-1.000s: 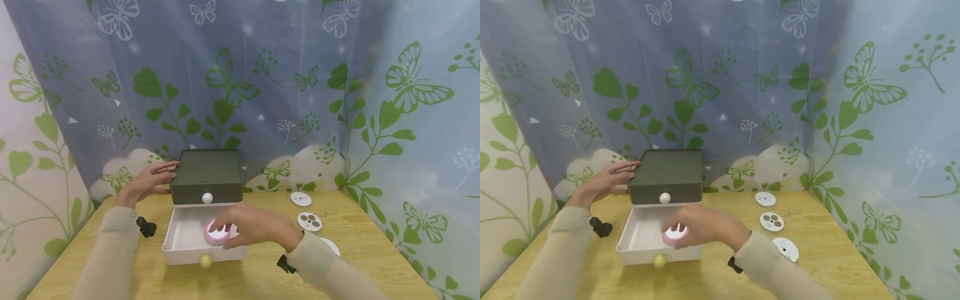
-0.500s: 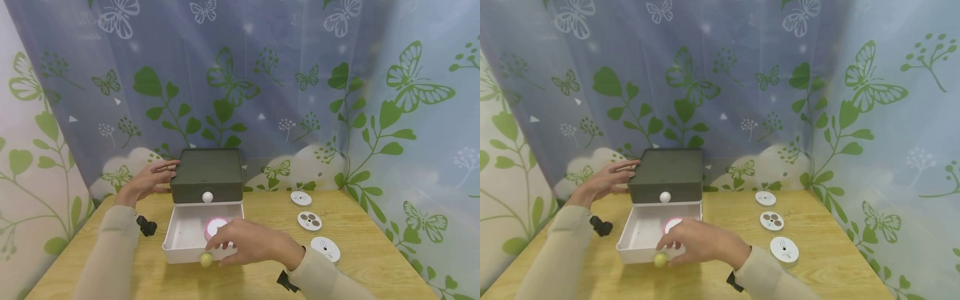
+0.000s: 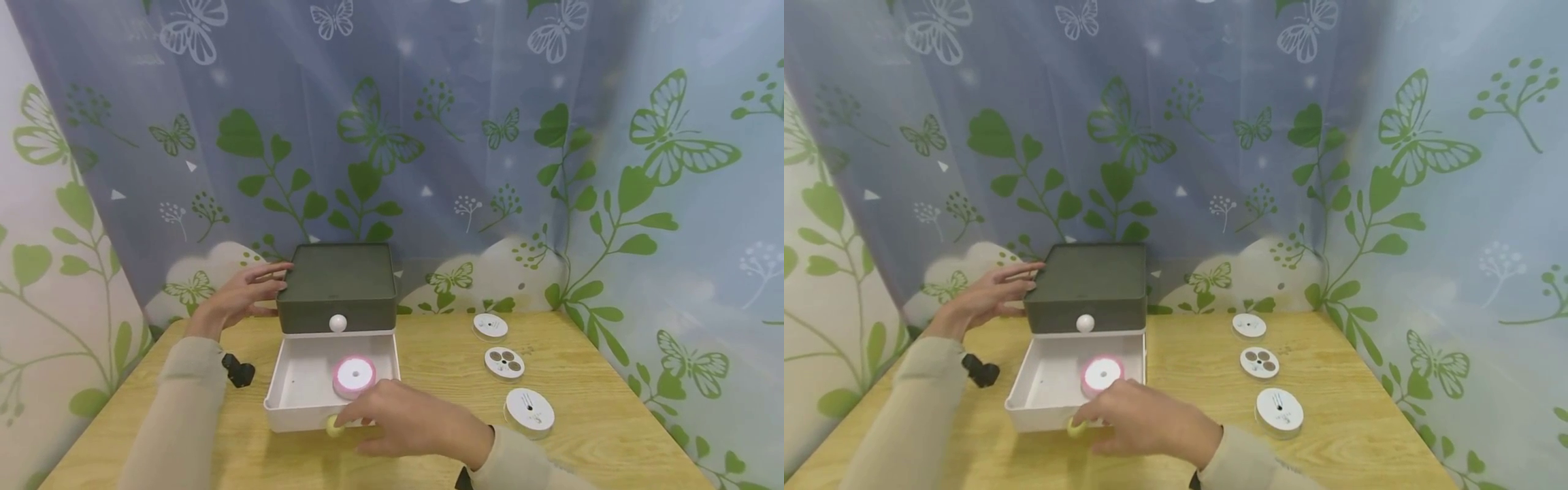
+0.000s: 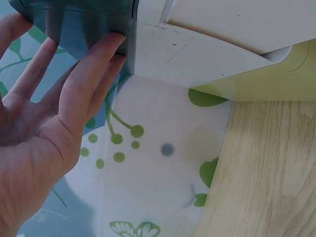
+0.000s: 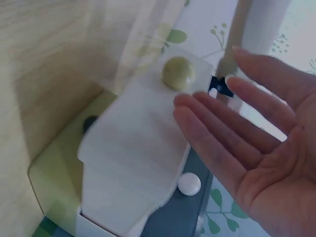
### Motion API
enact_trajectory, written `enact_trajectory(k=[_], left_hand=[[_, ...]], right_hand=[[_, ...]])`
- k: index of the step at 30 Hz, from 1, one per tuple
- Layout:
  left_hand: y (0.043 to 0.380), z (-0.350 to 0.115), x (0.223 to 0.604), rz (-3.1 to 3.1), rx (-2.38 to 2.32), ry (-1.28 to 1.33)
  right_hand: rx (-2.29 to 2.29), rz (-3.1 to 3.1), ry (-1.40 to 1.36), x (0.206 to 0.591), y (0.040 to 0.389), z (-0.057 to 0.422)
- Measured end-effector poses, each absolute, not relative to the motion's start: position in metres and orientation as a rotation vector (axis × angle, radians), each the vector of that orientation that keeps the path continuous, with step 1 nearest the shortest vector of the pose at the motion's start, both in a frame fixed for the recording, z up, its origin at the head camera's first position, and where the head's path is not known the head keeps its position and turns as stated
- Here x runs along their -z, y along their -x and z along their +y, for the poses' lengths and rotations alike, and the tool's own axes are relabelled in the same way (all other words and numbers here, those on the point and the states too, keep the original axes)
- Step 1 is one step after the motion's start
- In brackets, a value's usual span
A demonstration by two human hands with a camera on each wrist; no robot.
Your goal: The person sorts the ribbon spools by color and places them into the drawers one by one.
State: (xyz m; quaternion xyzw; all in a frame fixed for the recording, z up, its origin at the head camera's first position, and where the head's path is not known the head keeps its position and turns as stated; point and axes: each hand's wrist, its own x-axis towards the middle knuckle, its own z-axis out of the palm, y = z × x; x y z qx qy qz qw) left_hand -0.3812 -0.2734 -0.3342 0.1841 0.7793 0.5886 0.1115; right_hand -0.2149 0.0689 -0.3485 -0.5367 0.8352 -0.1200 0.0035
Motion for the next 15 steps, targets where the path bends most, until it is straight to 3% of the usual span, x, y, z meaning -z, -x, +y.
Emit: enact_trajectory(k=[15], left_hand=[[0.381, -0.274, 0.335, 2.285, -1.732, -0.546]], right_hand=[[0.574, 2.739, 1.61, 0.378, 0.214, 0.057]])
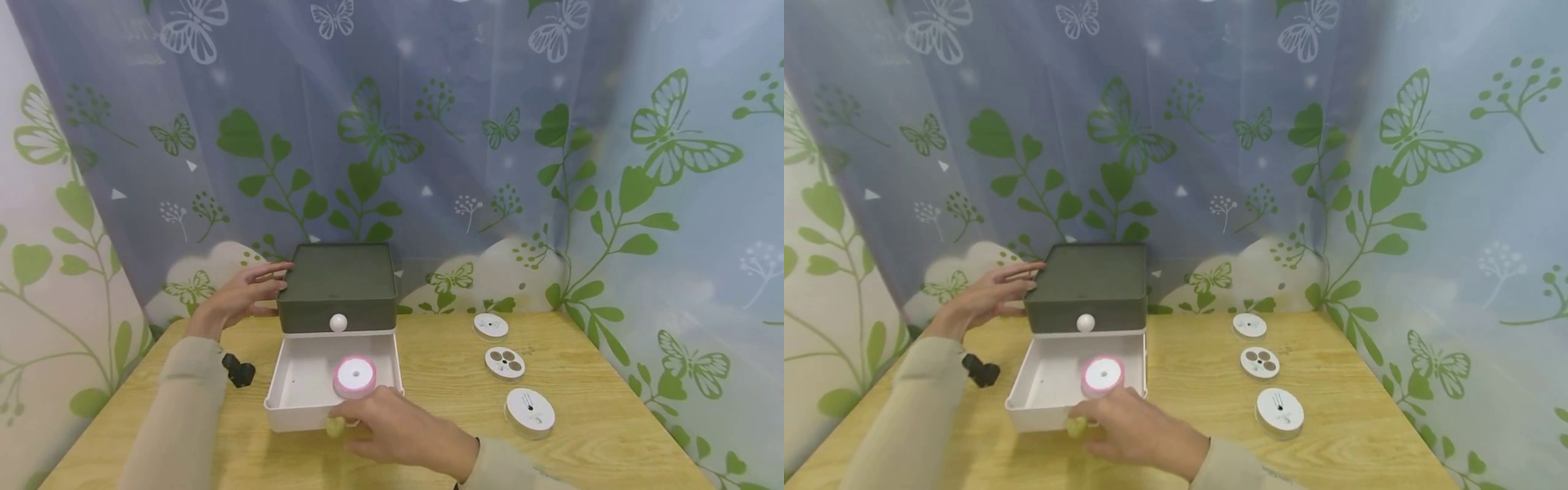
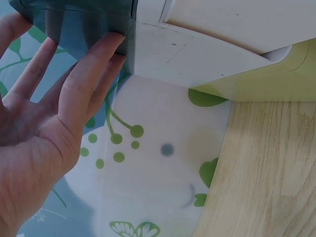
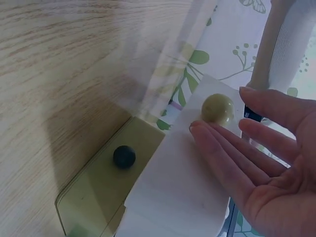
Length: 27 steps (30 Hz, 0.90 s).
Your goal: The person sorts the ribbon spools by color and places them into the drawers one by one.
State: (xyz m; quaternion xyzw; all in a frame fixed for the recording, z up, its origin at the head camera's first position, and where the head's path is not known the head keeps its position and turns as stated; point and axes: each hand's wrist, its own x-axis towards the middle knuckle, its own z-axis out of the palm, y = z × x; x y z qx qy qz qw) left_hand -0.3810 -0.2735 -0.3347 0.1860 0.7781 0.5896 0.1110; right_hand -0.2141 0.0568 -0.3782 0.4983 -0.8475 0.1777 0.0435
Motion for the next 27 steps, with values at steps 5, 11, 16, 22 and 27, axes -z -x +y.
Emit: enact_trajectory(k=[5, 11, 16, 22, 27], left_hand=[[0.382, -0.274, 0.335, 2.29, -1.732, -0.555], [0.381, -0.274, 0.335, 2.287, -1.729, -0.55], [0.381, -0.273, 0.334, 2.283, -1.734, -0.555], [0.381, -0.273, 0.334, 2.29, -1.737, -0.541], [0.38, -0.273, 0.335, 2.289, -1.737, -0.539]], right_hand=[[-0.544, -2.541, -1.509, 0.384, 0.216, 0.053], [-0.602, -2.491, -1.47, 0.394, 0.218, 0.048], [-0.651, -2.434, -1.399, 0.401, 0.22, 0.046], [-0.67, -2.382, -1.295, 0.407, 0.227, 0.046], [-0.692, -2.376, -1.264, 0.408, 0.232, 0.045]])
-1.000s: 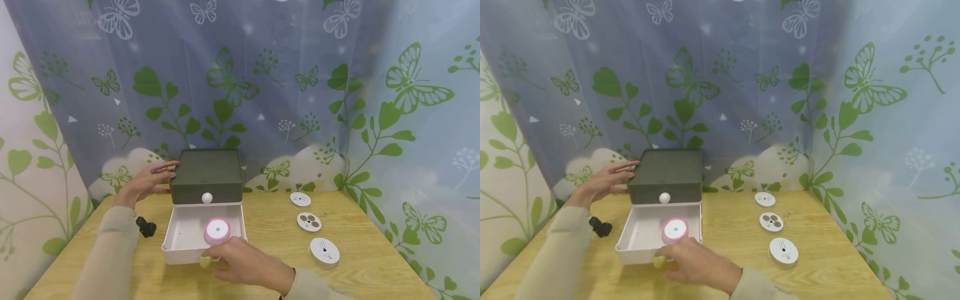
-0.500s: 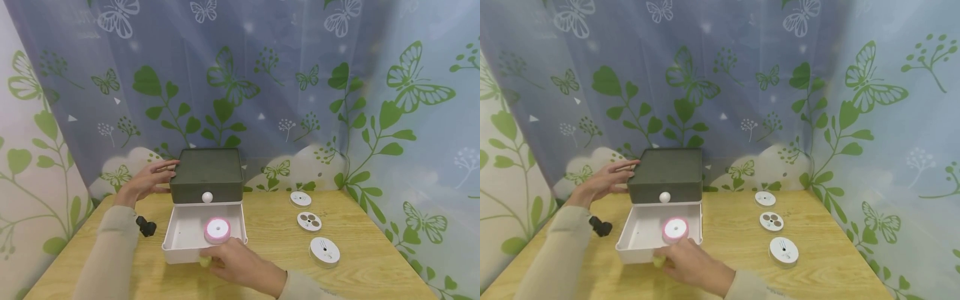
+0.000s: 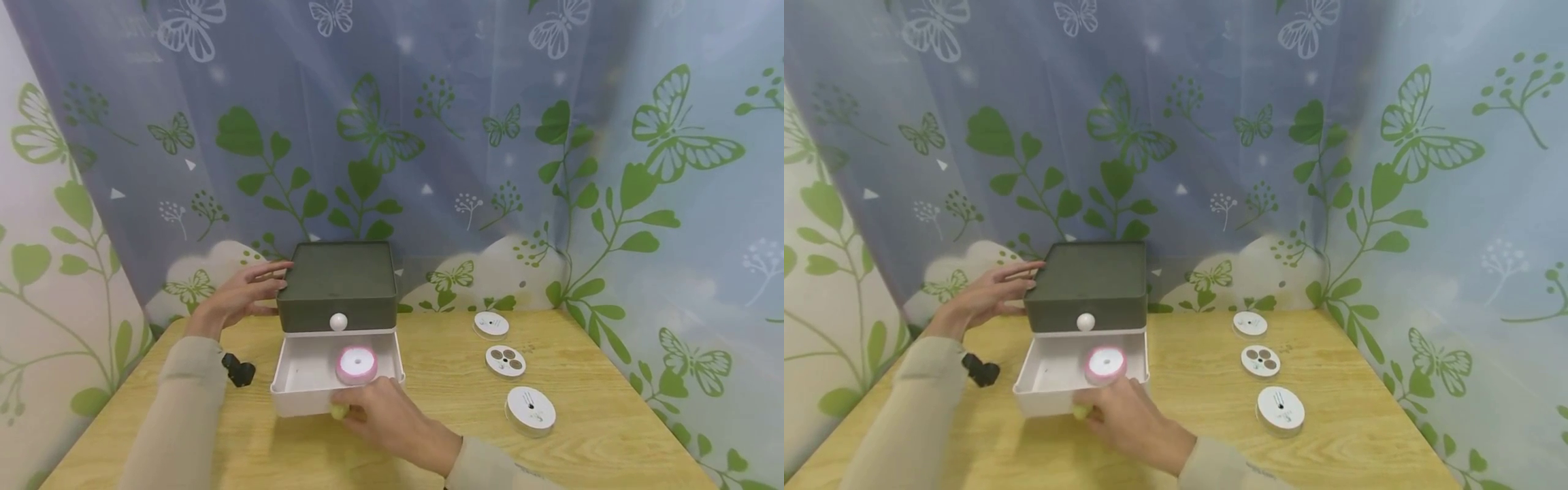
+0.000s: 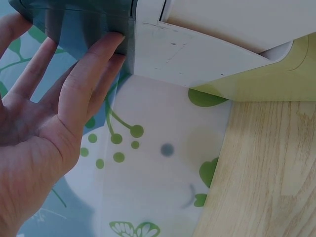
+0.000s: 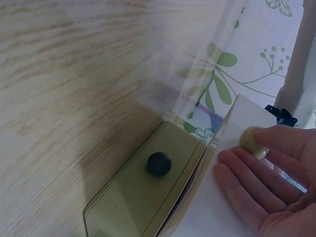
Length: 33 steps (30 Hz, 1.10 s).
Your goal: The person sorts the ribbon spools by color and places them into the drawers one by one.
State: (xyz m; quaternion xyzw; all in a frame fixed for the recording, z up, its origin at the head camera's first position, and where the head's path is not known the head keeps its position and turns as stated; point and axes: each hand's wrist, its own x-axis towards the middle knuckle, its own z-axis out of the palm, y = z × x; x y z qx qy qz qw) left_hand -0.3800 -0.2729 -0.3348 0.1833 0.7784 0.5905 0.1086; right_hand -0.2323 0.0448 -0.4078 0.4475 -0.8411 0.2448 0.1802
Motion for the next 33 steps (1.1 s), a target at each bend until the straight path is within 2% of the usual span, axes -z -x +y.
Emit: enact_trajectory(k=[33], left_hand=[[0.38, -0.273, 0.335, 2.276, -1.747, -0.526]], right_hand=[[-0.747, -2.497, -1.188, 0.405, 0.277, 0.037]])
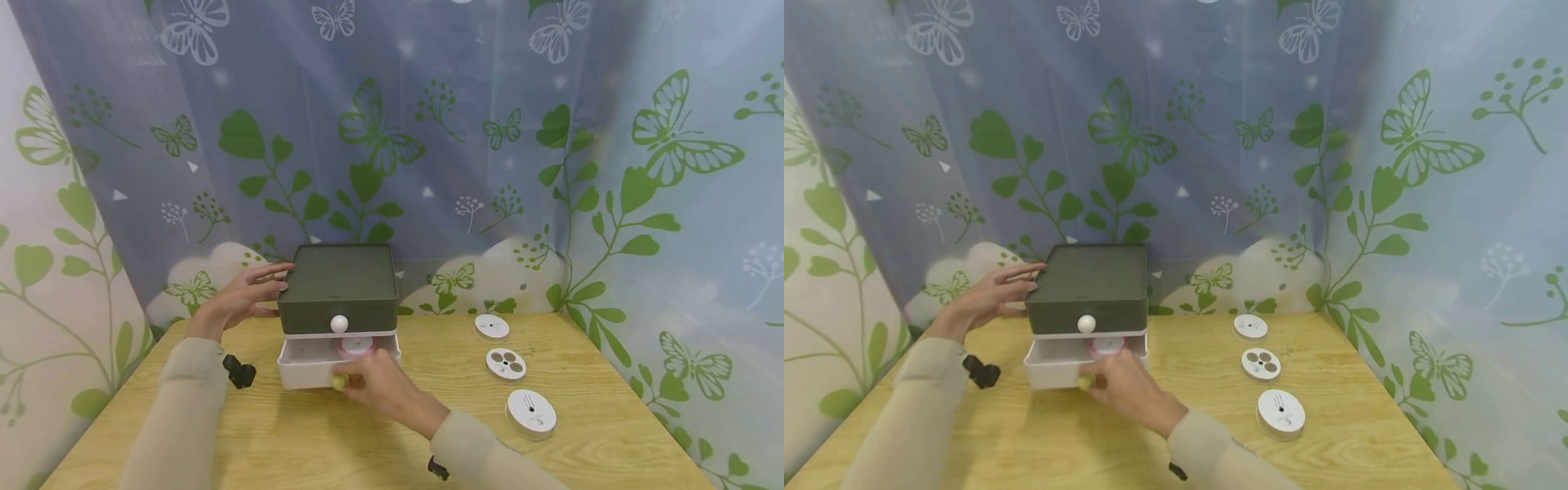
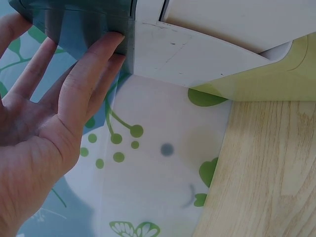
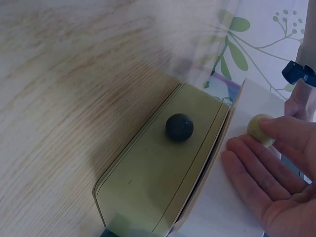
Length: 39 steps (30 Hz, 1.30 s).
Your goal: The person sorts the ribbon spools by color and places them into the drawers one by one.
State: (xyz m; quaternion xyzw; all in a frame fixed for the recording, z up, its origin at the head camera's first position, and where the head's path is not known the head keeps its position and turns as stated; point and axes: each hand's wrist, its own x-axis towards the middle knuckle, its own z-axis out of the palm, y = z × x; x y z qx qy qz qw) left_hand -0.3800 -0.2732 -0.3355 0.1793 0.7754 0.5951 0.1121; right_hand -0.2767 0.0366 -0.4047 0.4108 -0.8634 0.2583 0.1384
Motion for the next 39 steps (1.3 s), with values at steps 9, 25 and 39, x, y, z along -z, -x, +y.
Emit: enact_trajectory(k=[9, 25, 39], left_hand=[[0.381, -0.275, 0.337, 2.263, -1.75, -0.539], [0.381, -0.275, 0.336, 2.257, -1.764, -0.538], [0.381, -0.276, 0.336, 2.257, -1.752, -0.552]], right_hand=[[-0.704, -2.418, -1.161, 0.406, 0.292, 0.034], [-0.736, -2.542, -1.112, 0.403, 0.305, 0.032], [-0.785, -2.513, -1.128, 0.405, 0.317, 0.031]])
